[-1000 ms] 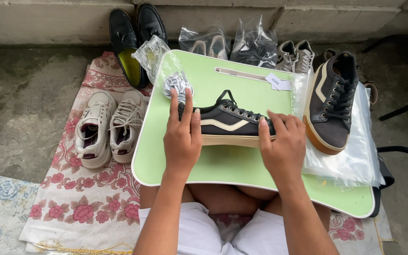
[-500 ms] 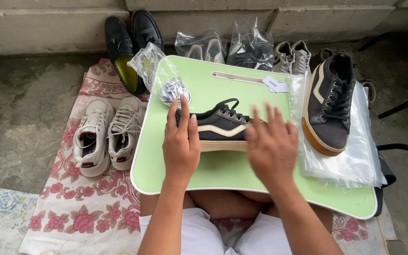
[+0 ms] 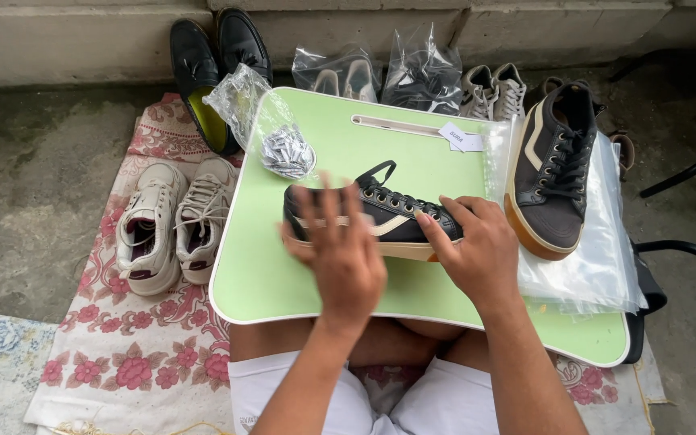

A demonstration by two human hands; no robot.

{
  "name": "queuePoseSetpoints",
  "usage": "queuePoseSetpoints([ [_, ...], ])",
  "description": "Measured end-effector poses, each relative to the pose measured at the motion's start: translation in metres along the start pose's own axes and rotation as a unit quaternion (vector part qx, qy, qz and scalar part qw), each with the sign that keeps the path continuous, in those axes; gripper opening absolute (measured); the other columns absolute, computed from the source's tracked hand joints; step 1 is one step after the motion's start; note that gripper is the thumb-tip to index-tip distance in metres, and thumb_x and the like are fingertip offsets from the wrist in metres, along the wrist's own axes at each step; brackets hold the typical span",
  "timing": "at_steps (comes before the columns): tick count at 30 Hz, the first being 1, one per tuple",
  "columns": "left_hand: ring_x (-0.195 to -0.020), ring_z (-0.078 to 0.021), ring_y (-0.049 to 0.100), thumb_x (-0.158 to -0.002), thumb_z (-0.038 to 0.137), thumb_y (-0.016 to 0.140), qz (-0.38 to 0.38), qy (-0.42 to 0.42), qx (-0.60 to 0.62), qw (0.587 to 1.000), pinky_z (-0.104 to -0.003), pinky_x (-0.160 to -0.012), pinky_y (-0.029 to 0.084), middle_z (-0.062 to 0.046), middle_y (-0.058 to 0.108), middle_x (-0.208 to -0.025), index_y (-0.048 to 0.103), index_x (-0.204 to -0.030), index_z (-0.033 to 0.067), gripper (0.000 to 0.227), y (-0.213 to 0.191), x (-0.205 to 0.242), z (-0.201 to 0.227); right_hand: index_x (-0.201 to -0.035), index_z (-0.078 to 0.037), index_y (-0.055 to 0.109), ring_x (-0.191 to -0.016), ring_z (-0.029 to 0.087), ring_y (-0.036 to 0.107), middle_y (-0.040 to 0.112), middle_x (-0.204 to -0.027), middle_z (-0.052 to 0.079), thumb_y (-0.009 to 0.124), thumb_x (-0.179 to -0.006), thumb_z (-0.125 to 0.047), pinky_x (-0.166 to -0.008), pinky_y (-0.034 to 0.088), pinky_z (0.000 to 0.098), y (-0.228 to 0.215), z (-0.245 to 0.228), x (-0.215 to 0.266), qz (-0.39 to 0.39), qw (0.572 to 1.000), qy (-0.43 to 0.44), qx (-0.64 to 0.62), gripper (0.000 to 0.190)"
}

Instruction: The person rubs their hands along the sides and back of a black sneaker, turns it over, and then places it next to a second sneaker on a green table.

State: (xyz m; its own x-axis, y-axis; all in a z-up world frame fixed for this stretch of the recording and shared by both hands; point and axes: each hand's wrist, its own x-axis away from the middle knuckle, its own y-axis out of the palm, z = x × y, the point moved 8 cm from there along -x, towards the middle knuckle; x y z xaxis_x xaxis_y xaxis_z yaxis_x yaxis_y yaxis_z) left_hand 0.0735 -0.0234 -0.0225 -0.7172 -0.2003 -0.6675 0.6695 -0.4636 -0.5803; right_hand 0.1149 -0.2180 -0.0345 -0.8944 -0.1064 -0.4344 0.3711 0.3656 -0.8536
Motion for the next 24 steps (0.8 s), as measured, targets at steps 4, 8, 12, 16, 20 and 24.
queuePoseSetpoints([
  [4,-0.153,-0.026,0.03,-0.1,0.031,0.06,0.0,0.096,0.173,0.98,-0.058,-0.12,-0.011,-0.004,0.049,-0.156,0.059,-0.143,0.0206,0.044,0.008,0.018,0.037,-0.114,-0.017,0.079,-0.102,0.025,0.069,0.072,-0.102,0.006,0.065,-0.096,-0.058,-0.087,0.054,0.0355,-0.004,-0.002,0.003,0.042,0.998,-0.029,0.024,0.047],
  [8,-0.156,-0.0232,0.018,-0.106,0.046,0.043,-0.056,0.07,0.07,0.993,-0.054,-0.12,-0.014,0.0,0.036,-0.164,0.053,-0.148,0.0272,0.047,0.016,0.023,0.022,-0.112,-0.012,0.08,-0.101,0.028,0.069,0.07,-0.102,0.01,0.062,-0.098,-0.055,-0.087,0.055,0.0372,-0.012,-0.014,0.015,0.045,0.998,-0.042,0.018,0.05],
  [12,-0.158,-0.0228,0.001,-0.107,0.046,0.035,-0.103,-0.011,0.014,0.995,-0.051,-0.122,-0.013,0.003,0.014,-0.171,0.033,-0.159,0.0325,0.053,0.014,0.025,-0.015,-0.115,-0.009,0.078,-0.106,0.03,0.066,0.068,-0.106,0.012,0.065,-0.095,-0.057,-0.091,0.054,0.0384,-0.01,-0.012,0.025,0.049,0.998,-0.033,-0.003,0.054],
  [16,-0.153,-0.0503,0.008,-0.107,0.037,0.051,-0.043,-0.037,0.001,0.998,-0.069,-0.117,0.02,-0.011,0.017,-0.169,0.035,-0.16,0.0266,0.056,0.003,0.026,-0.048,-0.114,-0.006,0.079,-0.106,0.032,0.066,0.068,-0.107,0.015,0.065,-0.095,-0.056,-0.093,0.053,0.0406,-0.006,-0.012,0.031,0.054,0.998,-0.024,-0.006,0.055],
  [20,-0.15,-0.0502,0.017,-0.106,0.022,0.054,-0.019,-0.042,0.05,0.998,-0.062,-0.116,0.03,-0.014,0.024,-0.165,0.043,-0.154,0.0219,0.049,-0.008,0.024,-0.046,-0.122,-0.006,0.075,-0.102,0.03,0.063,0.061,-0.107,0.012,0.068,-0.09,-0.06,-0.093,0.051,0.0407,0.0,-0.01,0.04,0.05,0.998,-0.036,-0.002,0.064],
  [24,-0.139,-0.0431,0.048,-0.091,0.003,0.074,0.107,-0.026,0.133,0.985,-0.053,-0.112,0.042,-0.009,0.062,-0.143,0.077,-0.117,0.0168,0.03,-0.036,0.037,-0.045,-0.132,-0.003,0.068,-0.095,0.034,0.061,0.054,-0.109,0.014,0.07,-0.087,-0.062,-0.087,0.05,0.0464,0.009,-0.006,0.049,0.029,0.999,-0.002,-0.031,0.074],
])
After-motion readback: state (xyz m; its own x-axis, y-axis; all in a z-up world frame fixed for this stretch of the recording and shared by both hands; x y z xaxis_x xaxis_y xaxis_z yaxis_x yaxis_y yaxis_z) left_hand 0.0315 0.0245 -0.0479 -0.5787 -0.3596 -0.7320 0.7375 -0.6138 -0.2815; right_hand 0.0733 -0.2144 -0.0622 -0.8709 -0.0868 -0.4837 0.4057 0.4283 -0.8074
